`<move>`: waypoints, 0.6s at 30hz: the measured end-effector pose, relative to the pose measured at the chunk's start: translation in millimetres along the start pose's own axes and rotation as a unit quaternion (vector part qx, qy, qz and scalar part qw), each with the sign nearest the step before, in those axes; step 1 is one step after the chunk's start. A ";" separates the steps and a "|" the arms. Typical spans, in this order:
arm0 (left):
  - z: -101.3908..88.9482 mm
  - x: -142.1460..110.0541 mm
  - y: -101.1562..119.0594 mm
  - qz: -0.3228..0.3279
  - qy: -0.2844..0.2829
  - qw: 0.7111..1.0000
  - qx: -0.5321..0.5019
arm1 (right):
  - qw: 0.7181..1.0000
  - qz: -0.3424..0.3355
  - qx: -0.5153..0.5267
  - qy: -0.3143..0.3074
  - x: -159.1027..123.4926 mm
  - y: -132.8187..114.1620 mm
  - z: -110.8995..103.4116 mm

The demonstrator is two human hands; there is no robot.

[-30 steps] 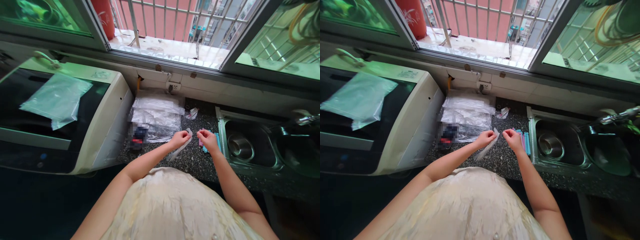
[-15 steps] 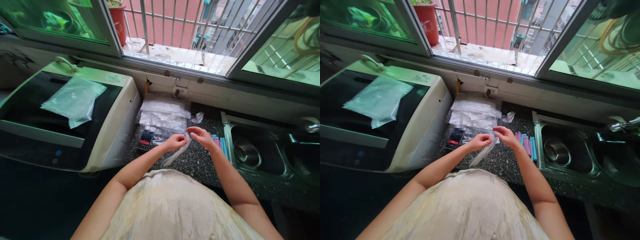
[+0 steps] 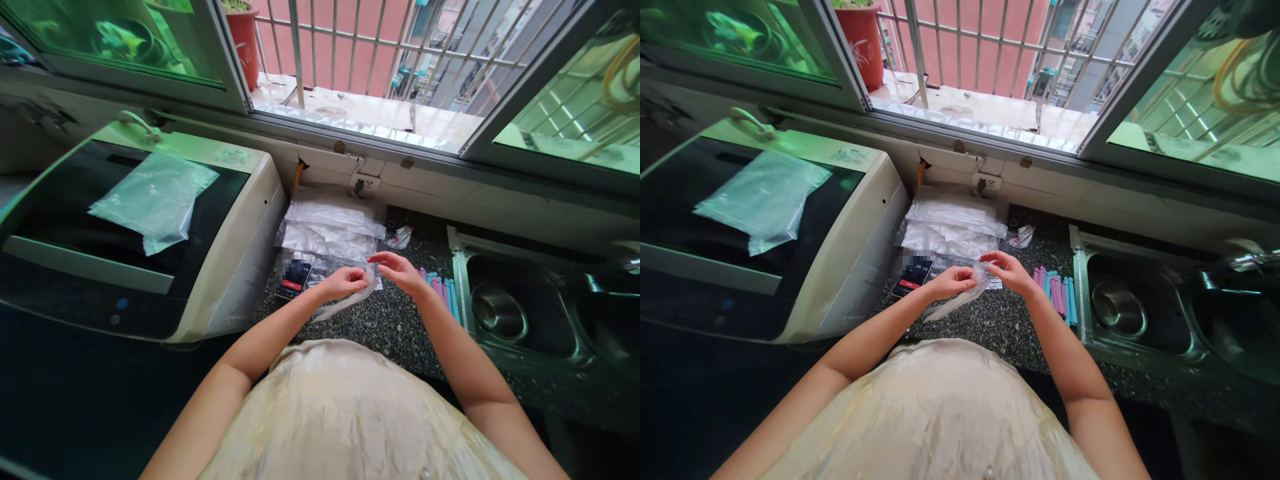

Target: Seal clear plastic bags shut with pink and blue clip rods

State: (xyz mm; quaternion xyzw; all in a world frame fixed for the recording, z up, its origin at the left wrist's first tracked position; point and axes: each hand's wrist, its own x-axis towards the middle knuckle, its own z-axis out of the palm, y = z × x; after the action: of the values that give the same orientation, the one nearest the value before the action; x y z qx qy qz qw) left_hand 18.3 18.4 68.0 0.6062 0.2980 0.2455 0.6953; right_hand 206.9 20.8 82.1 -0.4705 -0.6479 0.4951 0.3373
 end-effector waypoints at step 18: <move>-17.3 2.1 2.1 -0.026 0.041 0.999 -0.013 | 0.999 0.019 -0.027 -0.001 12.5 0.5 1.8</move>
State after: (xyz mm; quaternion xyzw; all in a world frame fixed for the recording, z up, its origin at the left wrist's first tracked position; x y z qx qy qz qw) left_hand 7.5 32.2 68.2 0.5786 0.3390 0.2557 0.6964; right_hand 201.3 32.0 80.8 -0.4908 -0.6525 0.4844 0.3141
